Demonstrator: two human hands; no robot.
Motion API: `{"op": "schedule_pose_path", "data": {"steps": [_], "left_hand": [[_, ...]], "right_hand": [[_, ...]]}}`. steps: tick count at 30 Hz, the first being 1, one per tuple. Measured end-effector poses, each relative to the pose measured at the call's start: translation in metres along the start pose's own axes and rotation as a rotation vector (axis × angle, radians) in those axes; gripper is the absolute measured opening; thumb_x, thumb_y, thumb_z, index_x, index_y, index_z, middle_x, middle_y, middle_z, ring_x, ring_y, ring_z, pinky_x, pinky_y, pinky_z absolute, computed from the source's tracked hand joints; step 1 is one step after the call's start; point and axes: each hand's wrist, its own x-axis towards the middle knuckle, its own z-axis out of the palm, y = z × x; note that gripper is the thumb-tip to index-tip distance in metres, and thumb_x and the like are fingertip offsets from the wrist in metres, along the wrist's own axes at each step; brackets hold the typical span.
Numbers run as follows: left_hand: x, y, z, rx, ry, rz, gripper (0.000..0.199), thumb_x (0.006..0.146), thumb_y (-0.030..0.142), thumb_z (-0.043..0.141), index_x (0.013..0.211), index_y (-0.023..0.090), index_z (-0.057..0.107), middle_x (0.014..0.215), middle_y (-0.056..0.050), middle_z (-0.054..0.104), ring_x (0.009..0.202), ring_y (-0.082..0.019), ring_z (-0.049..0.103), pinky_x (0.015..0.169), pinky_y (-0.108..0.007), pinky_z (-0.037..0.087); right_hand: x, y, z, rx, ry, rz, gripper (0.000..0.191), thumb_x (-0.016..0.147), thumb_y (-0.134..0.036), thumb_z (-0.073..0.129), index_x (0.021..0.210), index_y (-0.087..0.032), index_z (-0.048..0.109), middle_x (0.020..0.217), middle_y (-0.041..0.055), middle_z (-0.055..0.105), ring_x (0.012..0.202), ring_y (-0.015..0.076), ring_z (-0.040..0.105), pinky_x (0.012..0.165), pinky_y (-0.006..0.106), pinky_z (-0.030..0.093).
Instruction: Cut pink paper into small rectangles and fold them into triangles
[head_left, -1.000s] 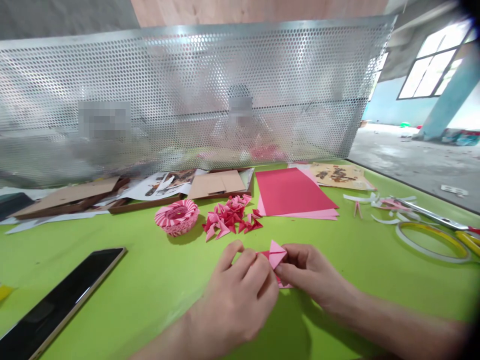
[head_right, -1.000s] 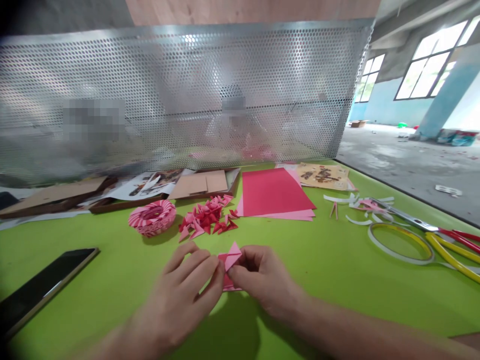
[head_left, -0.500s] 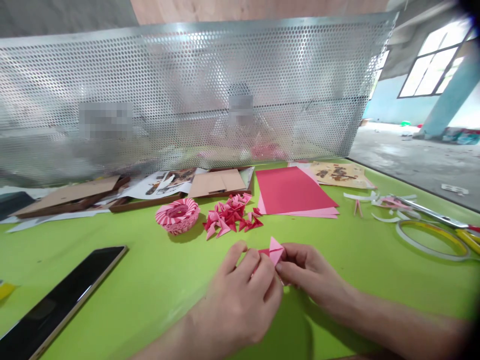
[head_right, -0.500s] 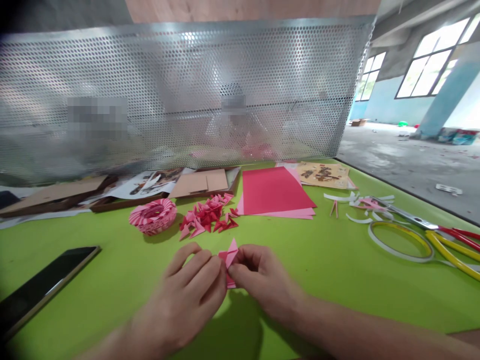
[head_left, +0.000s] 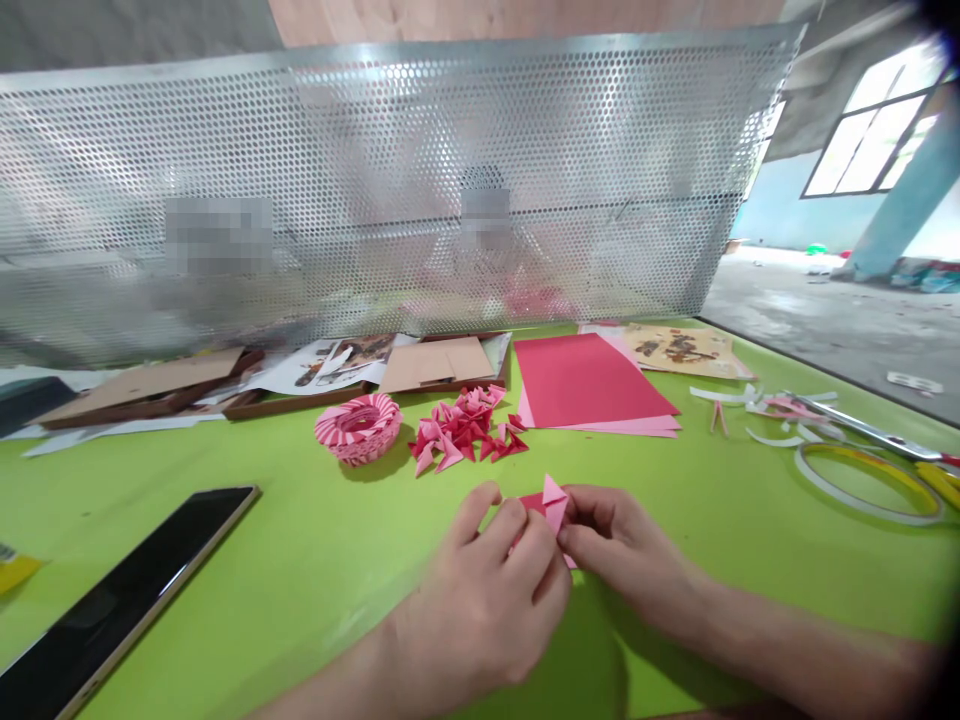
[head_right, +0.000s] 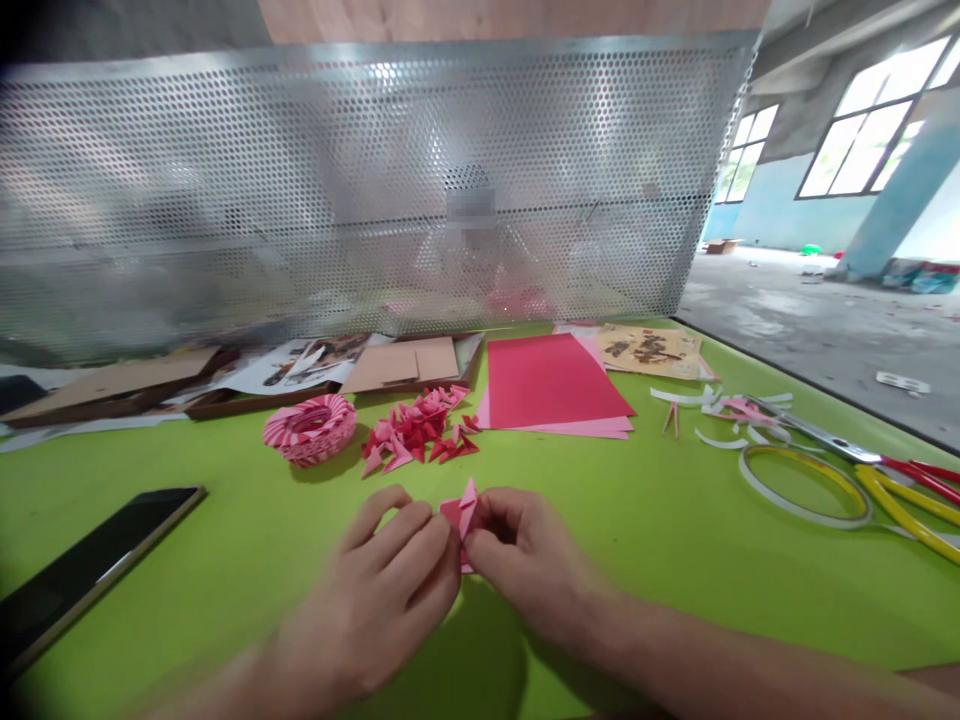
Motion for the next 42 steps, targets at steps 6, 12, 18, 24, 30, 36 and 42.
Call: {"op": "schedule_pose_path", "data": {"steps": [6,12,18,24,30,36,42], "left_hand": [[0.002,-0.004,0.007,-0.355,0.128,-0.33,0.016,0.079,0.007,0.047,0.067,0.016,0.055,0.065,-0.002,0.054,0.06,-0.013,0.043,0.059,-0.028,0.039],[0.006,-0.005,0.005,-0.703,0.171,-0.553,0.018,0.078,0.008,0.05,0.063,0.016,0.056,0.064,-0.002,0.054,0.059,-0.012,0.047,0.051,-0.022,0.039],[0.008,-0.005,0.003,-0.839,0.123,-0.59,0.017,0.077,0.008,0.05,0.063,0.015,0.057,0.063,-0.003,0.055,0.058,-0.012,0.049,0.049,-0.022,0.041],[0.006,-0.002,0.005,-0.836,0.123,-0.56,0.017,0.076,0.006,0.051,0.064,0.015,0.057,0.063,-0.003,0.054,0.06,-0.012,0.049,0.05,-0.021,0.041],[0.005,-0.001,0.007,-0.731,0.145,-0.469,0.016,0.074,0.005,0.052,0.062,0.015,0.056,0.062,-0.002,0.055,0.06,-0.012,0.047,0.052,-0.023,0.038],[0.005,-0.001,0.008,-0.619,0.127,-0.397,0.018,0.076,0.006,0.05,0.061,0.015,0.054,0.061,-0.002,0.055,0.06,-0.013,0.047,0.055,-0.025,0.038],[0.004,-0.002,0.007,-0.704,0.062,-0.448,0.019,0.073,0.005,0.05,0.056,0.015,0.052,0.06,-0.002,0.053,0.06,-0.013,0.046,0.055,-0.024,0.036]], "right_hand": [[-0.002,-0.012,-0.001,0.056,0.02,-0.029,0.028,0.083,-0.031,0.047,0.059,-0.017,0.045,0.053,-0.0054,0.034,0.049,0.0089,0.027,0.046,0.021,0.025],[-0.011,-0.019,-0.008,-0.272,0.119,-0.308,0.011,0.086,-0.019,0.047,0.075,-0.018,0.049,0.065,-0.0027,0.044,0.057,0.011,0.04,0.051,0.022,0.034],[-0.008,-0.012,-0.015,-0.617,0.099,-0.608,0.017,0.077,-0.006,0.054,0.086,-0.019,0.056,0.078,0.0015,0.051,0.073,0.0151,0.049,0.062,0.027,0.041],[-0.006,-0.013,-0.015,-0.708,0.059,-0.61,0.013,0.076,-0.006,0.051,0.081,-0.018,0.056,0.074,0.0016,0.047,0.07,0.0154,0.048,0.058,0.027,0.038],[-0.009,-0.014,-0.017,-0.865,0.018,-0.609,0.01,0.073,-0.008,0.052,0.076,-0.017,0.05,0.074,0.0006,0.045,0.07,0.0152,0.044,0.057,0.028,0.033],[-0.011,-0.014,-0.018,-1.087,-0.004,-0.651,0.005,0.075,-0.012,0.049,0.075,-0.017,0.05,0.074,0.0019,0.046,0.069,0.0163,0.042,0.058,0.03,0.032],[-0.01,-0.02,-0.016,-1.187,-0.036,-0.705,0.003,0.078,-0.016,0.048,0.076,-0.017,0.05,0.076,0.0036,0.049,0.068,0.0178,0.041,0.057,0.031,0.033]]}}
